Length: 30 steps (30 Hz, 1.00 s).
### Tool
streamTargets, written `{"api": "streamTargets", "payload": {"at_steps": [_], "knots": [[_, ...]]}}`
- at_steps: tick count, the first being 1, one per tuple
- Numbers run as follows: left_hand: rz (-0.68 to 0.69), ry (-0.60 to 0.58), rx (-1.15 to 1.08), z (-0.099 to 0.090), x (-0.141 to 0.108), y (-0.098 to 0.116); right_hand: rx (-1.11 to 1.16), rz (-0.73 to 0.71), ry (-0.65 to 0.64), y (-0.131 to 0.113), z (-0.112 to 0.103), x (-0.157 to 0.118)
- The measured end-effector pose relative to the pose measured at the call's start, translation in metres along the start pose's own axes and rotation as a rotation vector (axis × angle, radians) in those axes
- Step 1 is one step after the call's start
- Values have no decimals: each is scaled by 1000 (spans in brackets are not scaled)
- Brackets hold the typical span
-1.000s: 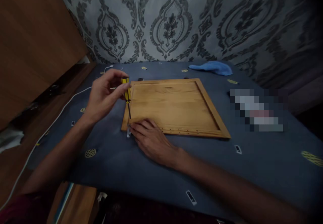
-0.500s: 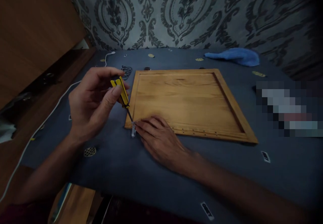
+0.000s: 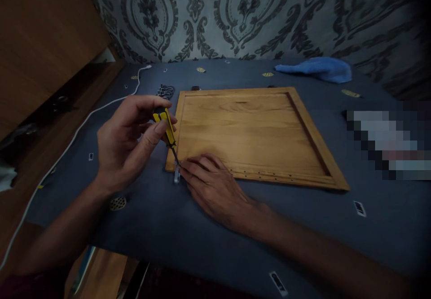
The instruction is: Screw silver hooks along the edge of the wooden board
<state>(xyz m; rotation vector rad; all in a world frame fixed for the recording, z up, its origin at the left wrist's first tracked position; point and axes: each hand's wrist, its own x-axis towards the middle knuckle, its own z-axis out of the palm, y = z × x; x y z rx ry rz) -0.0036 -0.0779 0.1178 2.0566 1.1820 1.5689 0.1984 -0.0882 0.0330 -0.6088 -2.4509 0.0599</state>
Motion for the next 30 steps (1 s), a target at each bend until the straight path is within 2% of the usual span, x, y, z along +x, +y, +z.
{"api": "streamTargets", "payload": {"at_steps": [8, 16, 20, 23, 26, 30], "knots": [[-19, -73, 44, -3, -2, -4, -5, 10, 5, 0, 0, 0], [134, -124, 79, -5, -1, -18, 12, 16, -17, -1, -2, 0], [200, -92, 110, -4, 1, -16, 27, 22, -35, -1, -2, 0], [180, -62, 117, -5, 3, -9, 27, 10, -15, -1, -1, 0], [120, -102, 80, -8, 5, -6, 18, 11, -9, -1, 0, 0], [108, -153, 55, -10, 5, -13, 15, 13, -26, -1, 0, -1]]}}
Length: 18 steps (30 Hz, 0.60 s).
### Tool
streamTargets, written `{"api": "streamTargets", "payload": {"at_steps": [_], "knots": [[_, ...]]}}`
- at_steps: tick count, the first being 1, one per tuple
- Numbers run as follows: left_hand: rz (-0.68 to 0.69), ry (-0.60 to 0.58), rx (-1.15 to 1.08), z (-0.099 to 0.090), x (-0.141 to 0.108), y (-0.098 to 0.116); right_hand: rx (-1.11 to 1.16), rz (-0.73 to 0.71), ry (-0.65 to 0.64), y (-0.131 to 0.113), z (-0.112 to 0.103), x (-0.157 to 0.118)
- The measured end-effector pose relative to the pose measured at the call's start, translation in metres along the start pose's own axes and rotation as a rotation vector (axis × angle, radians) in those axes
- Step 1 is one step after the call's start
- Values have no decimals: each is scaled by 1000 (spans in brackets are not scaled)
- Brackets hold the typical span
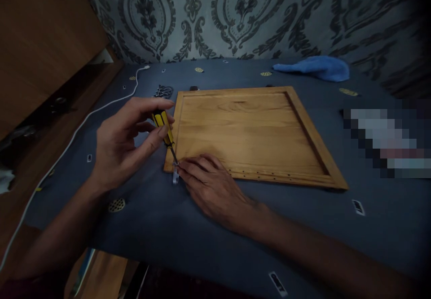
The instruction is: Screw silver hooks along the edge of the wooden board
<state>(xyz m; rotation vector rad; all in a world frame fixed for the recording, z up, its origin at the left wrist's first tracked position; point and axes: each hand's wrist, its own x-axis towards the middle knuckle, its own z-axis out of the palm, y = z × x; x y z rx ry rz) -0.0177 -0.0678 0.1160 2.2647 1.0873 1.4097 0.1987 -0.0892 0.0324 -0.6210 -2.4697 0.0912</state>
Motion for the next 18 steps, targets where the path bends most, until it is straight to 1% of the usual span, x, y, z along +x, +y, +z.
{"api": "streamTargets", "payload": {"at_steps": [2, 5, 6, 8, 11, 13, 15, 18], "knots": [[34, 8, 28, 1, 0, -4, -2, 3, -4, 0, 0, -1], [127, 63, 86, 3, 0, -5, 3, 6, -2, 0, 0, -1], [139, 80, 100, 4, 1, -4, 4, 8, -6, 0, -1, -1], [108, 90, 98, 4, 1, 0, 5, 9, -7, 0, -1, -1], [-20, 62, 30, 2, 2, 5, 2, 0, 9, 0, -2, 0], [-76, 42, -3, 2, 1, 6, 0, -5, 12, 0, -2, 1], [-85, 36, 4, 2, 1, 3, 1, -2, -4, 1, -2, 1], [-1, 61, 41, 4, 1, -3, 12, 6, -35, 1, -2, 1]]}}
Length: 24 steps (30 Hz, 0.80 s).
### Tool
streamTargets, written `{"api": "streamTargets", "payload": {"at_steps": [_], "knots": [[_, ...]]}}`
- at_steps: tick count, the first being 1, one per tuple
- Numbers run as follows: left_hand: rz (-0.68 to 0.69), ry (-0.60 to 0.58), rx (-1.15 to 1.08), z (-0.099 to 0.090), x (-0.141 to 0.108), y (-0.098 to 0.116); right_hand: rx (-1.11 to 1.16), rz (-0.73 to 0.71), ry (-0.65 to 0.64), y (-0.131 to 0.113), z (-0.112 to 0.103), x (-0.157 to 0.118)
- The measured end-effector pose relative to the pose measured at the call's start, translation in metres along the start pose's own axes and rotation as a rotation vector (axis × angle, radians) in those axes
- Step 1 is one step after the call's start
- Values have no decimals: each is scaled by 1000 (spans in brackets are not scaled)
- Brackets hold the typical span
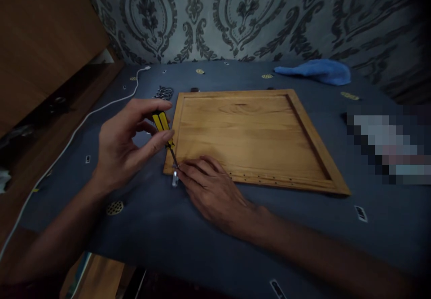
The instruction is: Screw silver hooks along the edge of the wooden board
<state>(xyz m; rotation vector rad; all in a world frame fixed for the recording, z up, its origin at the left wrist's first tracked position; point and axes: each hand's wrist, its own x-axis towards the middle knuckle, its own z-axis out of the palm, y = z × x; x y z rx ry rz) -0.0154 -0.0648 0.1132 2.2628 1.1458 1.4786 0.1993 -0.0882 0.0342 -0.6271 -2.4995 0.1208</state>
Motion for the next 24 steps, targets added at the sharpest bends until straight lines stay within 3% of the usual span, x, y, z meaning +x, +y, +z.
{"api": "streamTargets", "payload": {"at_steps": [3, 5, 11, 18, 21, 24], "knots": [[65, 25, 8, 0, 1, -1, 8, 1, -3, 0, 0, 0], [29, 14, 0, -2, 3, 0, 11, -3, 9, 0, 0, 0], [93, -86, -51, -8, 6, -11, 20, 3, 3, 1, 1, -1], [219, -22, 55, -6, 6, -15, 22, 11, 6, 0, 0, -1], [162, -49, -15, -6, 9, -4, 39, 20, -8, 1, 0, -1], [-3, -76, -100, -4, 7, 3, 39, 14, -6, 1, 0, -1]]}}
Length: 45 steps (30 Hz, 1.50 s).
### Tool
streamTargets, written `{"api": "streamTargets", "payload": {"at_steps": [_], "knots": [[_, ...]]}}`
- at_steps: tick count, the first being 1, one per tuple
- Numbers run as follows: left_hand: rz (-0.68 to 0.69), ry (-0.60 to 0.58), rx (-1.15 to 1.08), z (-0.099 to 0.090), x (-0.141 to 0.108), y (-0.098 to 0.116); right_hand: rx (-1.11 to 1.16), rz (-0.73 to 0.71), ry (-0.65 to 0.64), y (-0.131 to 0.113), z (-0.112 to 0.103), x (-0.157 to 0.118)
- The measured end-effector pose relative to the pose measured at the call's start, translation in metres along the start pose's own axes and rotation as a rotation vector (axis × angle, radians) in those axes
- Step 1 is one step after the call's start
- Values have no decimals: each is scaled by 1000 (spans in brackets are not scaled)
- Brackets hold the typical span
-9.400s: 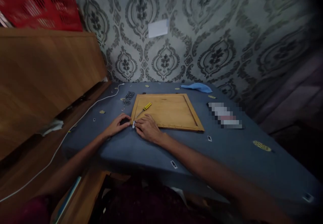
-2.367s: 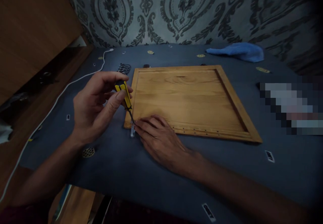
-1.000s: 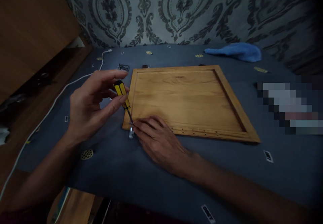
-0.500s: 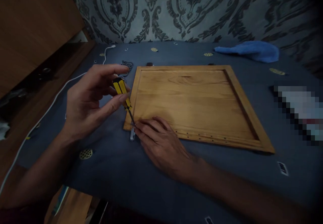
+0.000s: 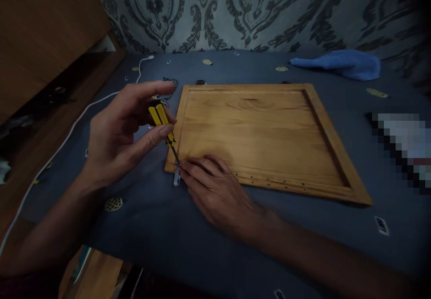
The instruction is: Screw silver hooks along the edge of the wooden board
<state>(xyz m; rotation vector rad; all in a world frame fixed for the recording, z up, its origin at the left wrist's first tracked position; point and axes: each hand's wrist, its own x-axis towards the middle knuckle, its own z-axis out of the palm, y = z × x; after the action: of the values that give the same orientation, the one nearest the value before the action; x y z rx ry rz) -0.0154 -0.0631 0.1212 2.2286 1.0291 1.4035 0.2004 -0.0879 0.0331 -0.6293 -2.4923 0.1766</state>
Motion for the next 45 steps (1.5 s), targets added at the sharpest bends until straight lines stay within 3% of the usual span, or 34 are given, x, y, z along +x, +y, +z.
{"api": "streamTargets", "payload": {"at_steps": [3, 7, 9, 15, 19, 24, 27, 34, 45], "knots": [[-84, 12, 16, 2, -4, -5, -10, -11, 6, 0, -1, 1], [125, 20, 113, -3, -2, -20, -22, -19, 17, 0, -1, 2], [167, -10, 96, -6, 1, -22, -22, -17, 23, -1, -2, 2], [108, -131, -69, -10, 7, -10, -30, -20, 24, -1, -2, 1], [80, -109, -20, -10, 5, -14, -31, -35, 42, 0, -1, 1], [266, -57, 126, -10, 5, -21, -53, -28, 46, 0, 2, 1], [152, -27, 169, -9, 5, -14, -49, -28, 56, 0, 2, 1], [44, -60, 37, -10, 3, -5, -33, -36, 54, 0, 0, 1], [106, -129, 148, -15, 5, -9, -58, -24, 51, 0, 0, 1]]}}
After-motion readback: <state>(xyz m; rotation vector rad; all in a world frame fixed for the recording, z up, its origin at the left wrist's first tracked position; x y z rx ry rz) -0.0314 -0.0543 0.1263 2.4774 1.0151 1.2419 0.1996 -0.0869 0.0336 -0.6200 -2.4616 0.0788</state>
